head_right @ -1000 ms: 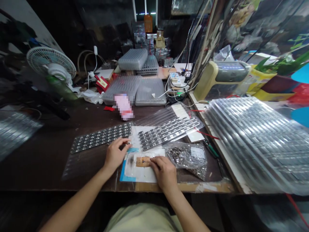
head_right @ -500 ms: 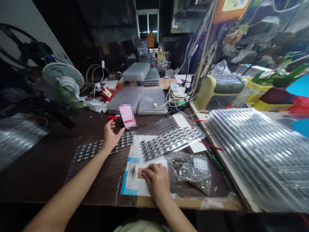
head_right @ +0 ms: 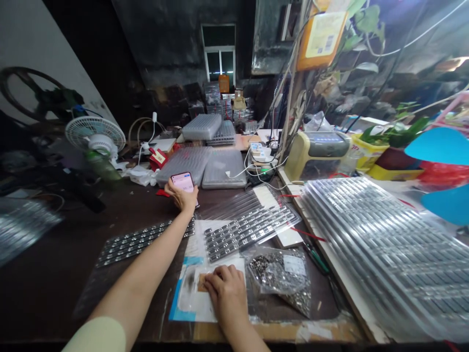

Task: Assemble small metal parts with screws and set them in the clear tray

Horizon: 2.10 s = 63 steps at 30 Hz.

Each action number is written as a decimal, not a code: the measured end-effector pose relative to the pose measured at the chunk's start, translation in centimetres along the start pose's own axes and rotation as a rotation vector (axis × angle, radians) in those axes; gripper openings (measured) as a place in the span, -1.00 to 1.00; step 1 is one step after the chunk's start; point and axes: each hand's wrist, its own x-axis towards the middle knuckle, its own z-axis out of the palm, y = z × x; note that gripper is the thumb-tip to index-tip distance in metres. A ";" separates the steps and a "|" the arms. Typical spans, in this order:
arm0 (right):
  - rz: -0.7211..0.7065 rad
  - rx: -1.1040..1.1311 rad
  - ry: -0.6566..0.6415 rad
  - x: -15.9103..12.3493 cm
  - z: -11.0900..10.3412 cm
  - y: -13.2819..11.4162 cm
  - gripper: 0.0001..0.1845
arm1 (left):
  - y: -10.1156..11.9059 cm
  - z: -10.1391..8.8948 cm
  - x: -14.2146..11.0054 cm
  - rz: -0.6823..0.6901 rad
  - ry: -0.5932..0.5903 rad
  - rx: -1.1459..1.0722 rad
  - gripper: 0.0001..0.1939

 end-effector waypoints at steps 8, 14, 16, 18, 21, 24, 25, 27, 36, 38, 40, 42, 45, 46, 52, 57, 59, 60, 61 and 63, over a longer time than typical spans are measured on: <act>0.005 0.019 0.009 0.0 0.2 0.1 -0.89 | -0.2 -1.0 0.5 0.017 -0.009 -0.033 -0.05; -0.009 -0.010 0.017 -0.1 0.4 0.2 -0.89 | 0.3 -0.6 0.4 -0.001 0.009 -0.055 -0.11; -0.014 -0.022 0.014 -0.1 0.4 0.1 -0.90 | 0.5 -0.7 0.4 -0.003 0.002 -0.054 -0.12; -0.024 -0.039 0.005 -0.1 0.3 -0.2 -0.92 | 0.5 -1.2 0.5 0.017 -0.002 -0.053 -0.09; -0.042 -0.065 0.016 0.0 -0.4 -0.4 -0.87 | 0.0 -3.1 0.1 0.134 0.031 -0.063 0.03; -0.064 -0.066 0.094 -0.3 -1.9 0.2 -0.79 | -1.2 -5.9 -1.6 0.376 -0.214 -0.046 -0.36; -0.063 -0.063 0.126 -0.4 -2.5 0.5 -0.78 | -1.7 -6.8 -2.4 0.468 -0.393 -0.017 -0.58; -0.033 -0.065 0.163 -0.9 -3.8 1.5 -0.78 | -2.6 -8.1 -4.0 0.592 -0.707 0.051 -0.82; 0.053 -0.245 0.003 -1.7 -4.1 2.1 -0.79 | -3.1 -8.5 -6.9 0.550 -0.908 0.089 -0.90; 0.038 -0.284 0.002 -1.1 -3.5 1.6 -0.80 | -3.0 -8.6 -6.7 0.516 -0.915 0.055 -0.94; 0.017 -0.325 -0.002 -0.5 -3.0 1.4 -0.81 | -3.1 -9.0 -6.5 0.459 -0.909 0.013 -0.93; -0.002 -0.355 -0.015 -0.1 -2.6 1.4 -0.85 | -3.5 -9.9 -6.2 0.383 -0.907 -0.040 -0.86; -0.012 -0.373 -0.031 -0.1 -2.3 1.6 -0.88 | -4.8 -12.4 -6.4 0.248 -0.980 -0.150 -0.69; -0.014 -0.376 -0.029 -0.1 -2.3 1.7 -0.87 | -5.4 -13.5 -6.6 0.167 -1.041 -0.216 -0.65; -0.026 -0.306 0.040 -0.6 -2.1 1.7 -0.85 | -8.0 -18.2 -10.8 -0.271 -1.280 -0.444 -0.62; 0.014 -0.133 0.103 -0.7 -2.3 2.0 -0.84 | -7.4 -18.4 -13.8 0.155 -1.082 -0.310 -0.79; 0.017 -0.063 0.113 -0.7 -2.4 2.1 -0.84 | -7.3 -18.3 -14.2 0.366 -0.995 -0.222 -0.80; 0.016 -0.036 0.114 -0.7 -2.4 2.2 -0.83 | -7.3 -18.2 -14.3 0.438 -0.962 -0.186 -0.80; 0.012 -0.014 0.113 -0.7 -2.4 2.2 -0.83 | -7.4 -18.2 -14.2 0.486 -0.939 -0.162 -0.79; 0.005 0.012 0.111 -0.7 -2.4 2.3 -0.82 | -7.6 -18.1 -14.2 0.521 -0.924 -0.141 -0.79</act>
